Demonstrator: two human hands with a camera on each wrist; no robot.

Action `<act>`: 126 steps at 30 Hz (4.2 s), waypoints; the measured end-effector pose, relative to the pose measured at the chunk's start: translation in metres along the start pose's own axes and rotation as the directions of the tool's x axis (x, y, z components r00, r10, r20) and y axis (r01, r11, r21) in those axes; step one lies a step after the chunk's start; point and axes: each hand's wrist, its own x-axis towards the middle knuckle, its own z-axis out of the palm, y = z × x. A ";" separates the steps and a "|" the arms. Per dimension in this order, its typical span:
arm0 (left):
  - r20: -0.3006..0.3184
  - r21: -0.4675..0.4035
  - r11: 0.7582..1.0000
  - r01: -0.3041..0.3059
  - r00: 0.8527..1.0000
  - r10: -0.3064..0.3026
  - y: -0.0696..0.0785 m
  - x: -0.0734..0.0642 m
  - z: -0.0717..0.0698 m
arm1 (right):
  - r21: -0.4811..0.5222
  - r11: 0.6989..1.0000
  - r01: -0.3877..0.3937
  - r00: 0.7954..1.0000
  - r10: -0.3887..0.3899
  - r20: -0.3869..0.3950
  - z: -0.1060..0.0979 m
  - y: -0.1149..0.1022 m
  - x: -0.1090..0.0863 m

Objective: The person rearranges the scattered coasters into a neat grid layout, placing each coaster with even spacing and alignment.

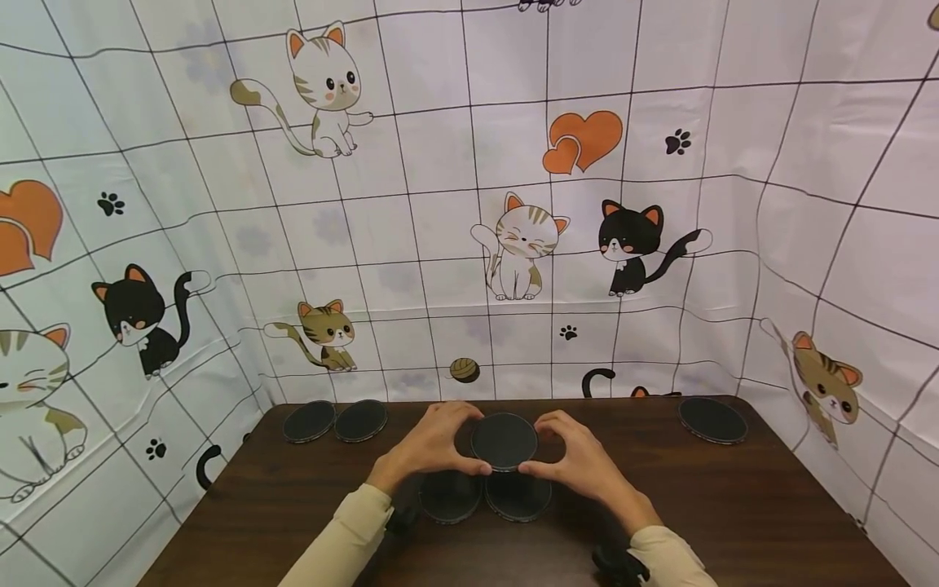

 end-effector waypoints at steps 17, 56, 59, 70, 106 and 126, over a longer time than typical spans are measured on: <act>0.047 0.009 1.000 -0.020 0.999 0.019 0.037 0.030 0.025 | -0.017 0.995 -0.098 0.995 0.099 0.026 -0.034 0.021 -0.033; 0.094 0.047 0.997 -0.056 0.994 0.051 0.080 0.049 0.041 | -0.003 0.994 -0.112 0.980 0.111 0.165 -0.080 0.049 -0.062; 0.113 0.059 0.997 -0.043 0.993 0.036 0.086 0.051 0.044 | -0.026 0.991 -0.129 0.973 0.131 0.187 -0.085 0.052 -0.066; 0.244 0.100 0.995 -0.017 0.970 -0.008 0.097 0.053 0.058 | -0.052 0.988 -0.143 0.941 0.153 0.301 -0.086 0.058 -0.071; 0.358 0.121 0.992 -0.034 0.934 -0.011 0.101 0.052 0.060 | -0.138 0.982 -0.125 0.937 0.163 0.310 -0.082 0.054 -0.074; 0.092 0.038 0.996 0.078 0.992 -0.081 0.123 0.082 0.043 | -0.269 0.939 -0.215 0.965 0.247 0.092 -0.125 0.063 -0.072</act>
